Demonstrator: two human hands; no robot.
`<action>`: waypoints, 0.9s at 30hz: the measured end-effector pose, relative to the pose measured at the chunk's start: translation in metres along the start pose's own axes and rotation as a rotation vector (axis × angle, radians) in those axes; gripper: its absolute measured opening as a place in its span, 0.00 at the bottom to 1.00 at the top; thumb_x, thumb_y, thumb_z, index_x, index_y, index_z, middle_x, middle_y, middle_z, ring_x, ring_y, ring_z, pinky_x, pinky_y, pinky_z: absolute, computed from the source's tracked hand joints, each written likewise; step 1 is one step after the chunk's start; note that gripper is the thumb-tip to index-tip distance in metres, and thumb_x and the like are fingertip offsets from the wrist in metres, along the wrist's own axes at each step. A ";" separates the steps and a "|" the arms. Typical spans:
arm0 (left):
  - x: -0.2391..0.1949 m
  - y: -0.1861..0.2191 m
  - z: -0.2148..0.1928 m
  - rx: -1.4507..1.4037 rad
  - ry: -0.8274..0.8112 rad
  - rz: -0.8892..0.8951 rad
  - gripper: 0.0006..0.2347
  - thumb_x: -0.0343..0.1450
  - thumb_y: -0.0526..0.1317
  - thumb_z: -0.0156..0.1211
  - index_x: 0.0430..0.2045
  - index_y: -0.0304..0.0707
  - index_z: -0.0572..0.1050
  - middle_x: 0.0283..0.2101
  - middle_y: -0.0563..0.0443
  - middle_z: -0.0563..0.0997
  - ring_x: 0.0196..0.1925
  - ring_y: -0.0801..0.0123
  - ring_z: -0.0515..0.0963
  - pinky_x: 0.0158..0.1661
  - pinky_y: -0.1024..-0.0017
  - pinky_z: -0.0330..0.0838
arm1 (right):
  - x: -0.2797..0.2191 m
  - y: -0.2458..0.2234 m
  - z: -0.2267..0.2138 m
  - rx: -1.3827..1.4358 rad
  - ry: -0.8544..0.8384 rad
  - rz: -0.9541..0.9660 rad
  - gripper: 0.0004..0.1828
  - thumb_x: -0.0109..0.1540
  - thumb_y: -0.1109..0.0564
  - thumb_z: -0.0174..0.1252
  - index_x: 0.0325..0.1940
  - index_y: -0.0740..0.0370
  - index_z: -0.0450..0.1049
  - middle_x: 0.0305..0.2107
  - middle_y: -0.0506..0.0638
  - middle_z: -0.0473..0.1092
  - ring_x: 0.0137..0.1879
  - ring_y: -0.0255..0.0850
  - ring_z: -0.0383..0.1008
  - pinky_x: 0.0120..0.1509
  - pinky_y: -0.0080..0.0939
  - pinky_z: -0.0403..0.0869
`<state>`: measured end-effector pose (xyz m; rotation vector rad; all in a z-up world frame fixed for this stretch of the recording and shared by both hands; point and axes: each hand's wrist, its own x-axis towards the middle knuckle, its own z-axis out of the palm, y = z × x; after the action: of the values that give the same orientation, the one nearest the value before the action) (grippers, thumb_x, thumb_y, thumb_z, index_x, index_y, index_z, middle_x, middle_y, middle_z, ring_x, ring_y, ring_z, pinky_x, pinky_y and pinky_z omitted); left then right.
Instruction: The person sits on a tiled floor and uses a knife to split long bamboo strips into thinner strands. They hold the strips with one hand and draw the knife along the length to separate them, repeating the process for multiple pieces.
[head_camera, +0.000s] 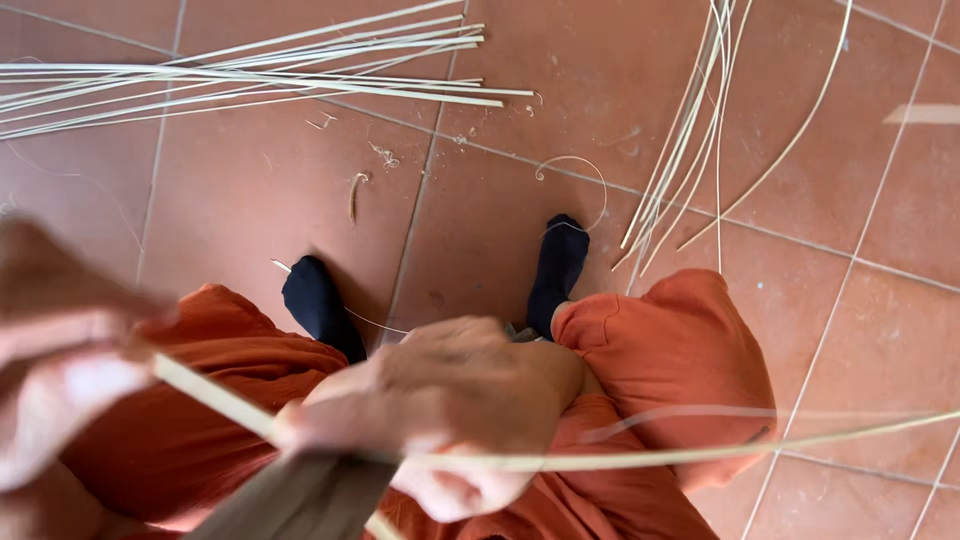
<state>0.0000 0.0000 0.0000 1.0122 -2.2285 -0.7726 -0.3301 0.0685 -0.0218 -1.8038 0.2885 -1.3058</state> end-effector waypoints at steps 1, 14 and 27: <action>0.004 -0.002 0.003 -0.003 0.008 -0.006 0.04 0.72 0.38 0.63 0.33 0.37 0.79 0.32 0.52 0.82 0.31 0.77 0.81 0.34 0.74 0.76 | 0.000 0.004 -0.009 0.037 0.002 0.005 0.13 0.76 0.63 0.45 0.63 0.68 0.67 0.47 0.56 0.78 0.40 0.40 0.83 0.41 0.37 0.83; 0.037 -0.008 0.024 -0.228 0.024 0.026 0.05 0.77 0.38 0.63 0.36 0.36 0.82 0.36 0.50 0.85 0.35 0.74 0.83 0.36 0.77 0.81 | -0.001 0.029 -0.024 -0.068 0.505 0.148 0.09 0.75 0.66 0.46 0.57 0.76 0.66 0.29 0.67 0.75 0.19 0.33 0.64 0.23 0.29 0.64; 0.040 -0.041 0.034 -0.092 0.054 -0.048 0.08 0.77 0.42 0.65 0.40 0.37 0.82 0.39 0.49 0.85 0.39 0.71 0.84 0.39 0.72 0.82 | 0.009 0.107 -0.090 0.038 0.430 0.291 0.13 0.79 0.56 0.55 0.57 0.72 0.69 0.30 0.64 0.75 0.20 0.35 0.65 0.22 0.29 0.58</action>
<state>-0.0265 -0.0450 -0.0413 1.0331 -2.1105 -0.8502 -0.3728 -0.0467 -0.0894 -1.3726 0.7269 -1.4617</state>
